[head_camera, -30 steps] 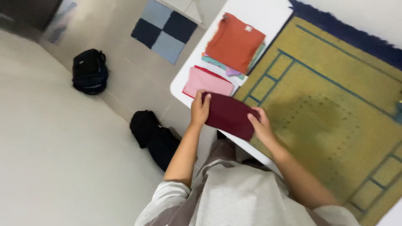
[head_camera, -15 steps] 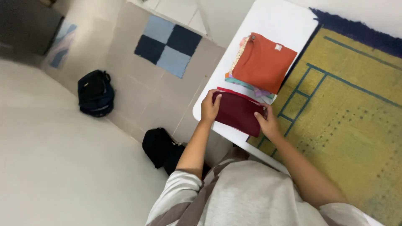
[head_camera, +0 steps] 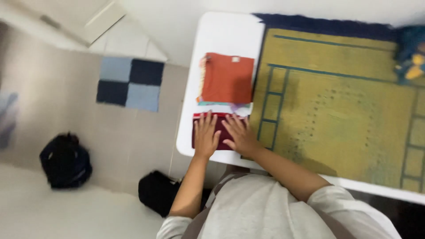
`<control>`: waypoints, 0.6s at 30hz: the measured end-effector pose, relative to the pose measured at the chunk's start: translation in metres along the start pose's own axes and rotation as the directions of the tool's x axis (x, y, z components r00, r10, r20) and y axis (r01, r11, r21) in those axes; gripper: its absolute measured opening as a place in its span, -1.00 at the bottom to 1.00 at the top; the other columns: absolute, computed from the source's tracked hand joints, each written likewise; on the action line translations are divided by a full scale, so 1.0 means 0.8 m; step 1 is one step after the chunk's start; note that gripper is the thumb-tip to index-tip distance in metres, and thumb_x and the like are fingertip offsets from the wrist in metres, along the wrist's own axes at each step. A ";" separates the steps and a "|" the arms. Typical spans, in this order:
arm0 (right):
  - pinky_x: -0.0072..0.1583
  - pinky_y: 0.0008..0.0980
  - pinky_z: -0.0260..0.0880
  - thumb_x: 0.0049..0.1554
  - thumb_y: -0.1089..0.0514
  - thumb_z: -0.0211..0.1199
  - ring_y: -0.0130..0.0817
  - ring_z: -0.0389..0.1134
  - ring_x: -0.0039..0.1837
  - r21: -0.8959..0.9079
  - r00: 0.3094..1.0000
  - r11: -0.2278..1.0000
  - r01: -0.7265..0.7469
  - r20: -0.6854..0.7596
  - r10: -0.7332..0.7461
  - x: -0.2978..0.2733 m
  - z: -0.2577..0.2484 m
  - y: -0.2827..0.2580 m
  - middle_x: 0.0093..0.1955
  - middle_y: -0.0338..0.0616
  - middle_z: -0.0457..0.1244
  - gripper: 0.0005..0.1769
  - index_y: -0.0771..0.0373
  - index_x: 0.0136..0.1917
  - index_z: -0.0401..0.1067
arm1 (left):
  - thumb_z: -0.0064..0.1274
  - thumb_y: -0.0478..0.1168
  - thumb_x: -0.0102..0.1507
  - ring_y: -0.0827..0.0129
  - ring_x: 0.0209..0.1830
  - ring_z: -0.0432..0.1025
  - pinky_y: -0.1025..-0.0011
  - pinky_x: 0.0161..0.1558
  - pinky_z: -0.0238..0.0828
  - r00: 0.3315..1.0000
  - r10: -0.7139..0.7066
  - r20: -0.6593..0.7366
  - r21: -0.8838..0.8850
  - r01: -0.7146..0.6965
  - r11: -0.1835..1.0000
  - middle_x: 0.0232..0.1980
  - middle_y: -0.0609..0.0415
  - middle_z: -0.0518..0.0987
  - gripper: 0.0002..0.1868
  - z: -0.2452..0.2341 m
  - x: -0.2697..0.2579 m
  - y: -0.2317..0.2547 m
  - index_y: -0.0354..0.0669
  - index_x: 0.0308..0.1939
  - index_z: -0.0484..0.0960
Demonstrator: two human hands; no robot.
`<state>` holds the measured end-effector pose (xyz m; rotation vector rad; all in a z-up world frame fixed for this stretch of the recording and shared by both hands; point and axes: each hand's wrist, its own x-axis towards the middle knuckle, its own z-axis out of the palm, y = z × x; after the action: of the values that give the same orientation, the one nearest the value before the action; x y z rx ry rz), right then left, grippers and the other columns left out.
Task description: The person is ironing a blue dress and folding several shirts and cloths on a table.
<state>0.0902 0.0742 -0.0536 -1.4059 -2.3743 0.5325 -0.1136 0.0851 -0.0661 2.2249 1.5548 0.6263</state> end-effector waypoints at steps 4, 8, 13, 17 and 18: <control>0.52 0.40 -0.35 0.09 -0.24 0.31 0.01 -0.23 0.69 0.011 0.999 1.000 -0.016 0.029 0.015 -0.012 -0.032 0.009 0.69 0.00 -0.16 0.00 0.16 0.62 0.00 | -0.13 0.02 0.40 -0.18 0.68 -0.13 -0.22 0.54 -0.28 0.999 0.035 0.013 0.021 -0.036 0.999 0.67 -0.12 0.05 -0.31 0.000 0.003 0.005 -0.10 0.58 0.19; 0.52 0.34 -0.29 0.09 -0.15 0.39 0.15 -0.20 0.68 0.111 0.991 0.992 -0.056 -0.111 0.068 -0.046 -0.059 0.076 0.68 0.16 -0.17 -0.09 0.13 0.59 0.12 | -0.13 0.05 0.36 -0.11 0.68 -0.13 -0.29 0.53 -0.44 0.999 -0.034 0.034 0.102 0.030 0.994 0.67 -0.13 0.06 -0.26 -0.008 0.001 0.015 -0.10 0.58 0.18; 0.64 0.08 0.02 0.07 0.08 0.41 0.14 0.05 0.64 0.153 0.771 0.924 -0.351 -0.513 0.378 -0.145 -0.074 0.362 0.55 0.07 0.08 -0.29 0.18 0.44 0.26 | -0.18 0.20 0.36 -0.22 0.69 -0.23 -0.41 0.47 -0.68 0.977 0.030 -0.213 0.105 -0.008 0.994 0.67 -0.26 -0.02 -0.16 -0.013 -0.007 0.054 -0.22 0.59 0.08; 0.63 0.26 -0.23 0.28 -0.10 0.36 0.46 -0.30 0.72 0.105 0.574 0.777 -0.621 -0.615 0.541 -0.218 -0.206 0.503 0.72 0.53 -0.34 -0.14 0.20 0.68 0.11 | -0.21 0.23 0.41 -0.31 0.70 -0.35 -0.45 0.47 -0.74 0.951 0.112 -0.288 0.124 -0.079 0.989 0.69 -0.33 -0.14 -0.15 0.008 -0.011 0.119 -0.21 0.62 0.00; 0.62 0.23 -0.20 0.26 -0.14 0.35 0.46 -0.28 0.70 0.125 0.540 0.745 -0.655 -0.612 0.578 -0.229 -0.242 0.525 0.71 0.53 -0.37 -0.17 0.12 0.66 0.15 | -0.20 0.24 0.41 -0.33 0.70 -0.37 -0.45 0.47 -0.74 0.943 0.140 -0.303 0.138 -0.102 0.985 0.69 -0.32 -0.15 -0.14 0.017 -0.010 0.136 -0.20 0.62 -0.02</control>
<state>0.5825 0.1269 -0.1001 -2.0914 -1.3489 0.0304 -0.0231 0.0404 -0.0223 2.4192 1.6472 0.9871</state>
